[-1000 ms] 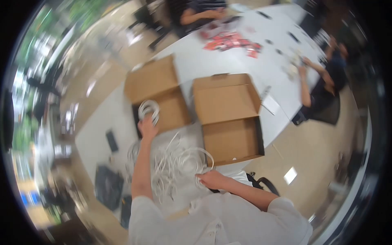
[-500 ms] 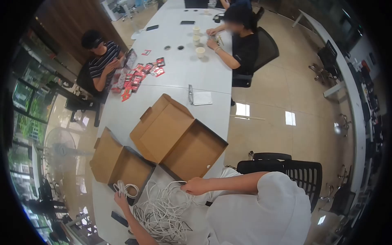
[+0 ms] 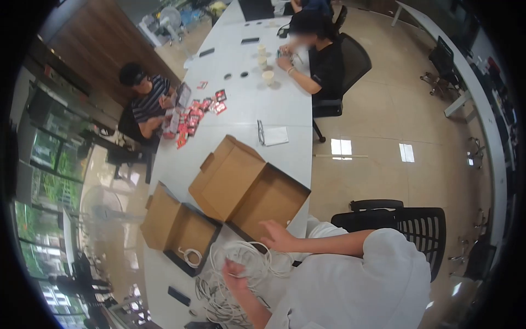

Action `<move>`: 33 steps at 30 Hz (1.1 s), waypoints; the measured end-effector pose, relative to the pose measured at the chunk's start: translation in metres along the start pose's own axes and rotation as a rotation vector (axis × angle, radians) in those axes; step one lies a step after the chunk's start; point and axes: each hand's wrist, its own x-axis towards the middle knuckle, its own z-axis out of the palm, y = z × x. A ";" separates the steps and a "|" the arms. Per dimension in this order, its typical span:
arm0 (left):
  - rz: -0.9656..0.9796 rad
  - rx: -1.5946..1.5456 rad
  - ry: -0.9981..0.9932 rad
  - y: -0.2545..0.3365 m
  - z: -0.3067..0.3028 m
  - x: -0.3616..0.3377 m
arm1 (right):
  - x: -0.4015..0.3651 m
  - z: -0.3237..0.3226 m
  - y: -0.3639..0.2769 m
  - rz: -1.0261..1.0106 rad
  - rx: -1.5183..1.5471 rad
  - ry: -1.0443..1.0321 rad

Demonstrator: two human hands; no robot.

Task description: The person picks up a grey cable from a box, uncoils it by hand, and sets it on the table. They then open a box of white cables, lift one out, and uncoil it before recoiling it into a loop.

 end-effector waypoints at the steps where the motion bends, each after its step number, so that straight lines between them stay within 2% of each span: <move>1: -0.043 -0.106 -0.101 -0.023 -0.007 -0.005 | 0.005 -0.001 0.016 0.195 0.170 0.007; 2: -0.092 -0.217 -0.198 -0.046 -0.011 -0.007 | 0.012 0.001 0.040 0.386 0.341 0.009; 3: -0.139 -0.214 -0.200 -0.060 -0.005 -0.012 | 0.015 -0.004 0.042 0.579 0.519 -0.004; 4: -0.175 -0.216 -0.194 -0.071 -0.001 -0.016 | 0.014 -0.011 0.045 0.651 0.571 -0.103; 6: -0.261 -0.336 -0.277 -0.082 0.012 -0.021 | 0.021 -0.047 0.011 0.796 0.664 -0.328; 9: -0.302 -0.476 -0.262 -0.082 0.039 -0.031 | 0.008 -0.064 -0.033 0.705 0.960 -0.561; 10: -0.302 -0.515 -0.241 -0.079 0.048 -0.033 | 0.004 -0.059 -0.035 0.660 0.897 -0.538; 11: -0.287 -0.549 -0.345 -0.077 0.049 -0.031 | 0.000 -0.051 -0.037 0.611 0.833 -0.517; 13: -0.241 -0.516 -0.284 -0.065 0.063 -0.039 | -0.004 -0.043 -0.041 0.504 0.723 -0.466; 14: -0.219 -0.497 -0.256 -0.060 0.068 -0.043 | -0.002 -0.041 -0.040 0.554 0.741 -0.510; 15: -0.199 -0.463 -0.320 -0.058 0.068 -0.046 | 0.002 -0.038 -0.036 0.604 0.758 -0.553; 16: -0.146 -0.426 -0.288 -0.057 0.069 -0.054 | 0.007 -0.035 -0.034 0.652 0.773 -0.594; 20: 0.036 -0.345 -0.229 -0.074 0.074 -0.067 | 0.026 -0.033 -0.033 0.494 0.658 -0.760; 21: 0.064 -0.345 -0.189 -0.079 0.075 -0.069 | 0.031 -0.034 -0.038 0.524 0.625 -0.776; 23: 0.139 -0.306 -0.106 -0.088 0.077 -0.072 | 0.036 -0.031 -0.038 0.439 0.607 -0.772; 26: 0.185 -0.360 -0.126 -0.098 0.065 -0.062 | 0.040 -0.028 -0.031 0.365 0.655 -0.724; 27: 0.214 -0.336 -0.070 -0.101 0.063 -0.060 | 0.042 -0.030 -0.029 0.342 0.675 -0.699; 31: 0.335 0.165 0.166 -0.106 0.084 -0.052 | 0.057 -0.048 -0.026 0.240 0.715 -0.703; 33: 0.305 0.343 0.229 -0.111 0.101 -0.054 | 0.058 -0.053 -0.022 0.232 0.744 -0.648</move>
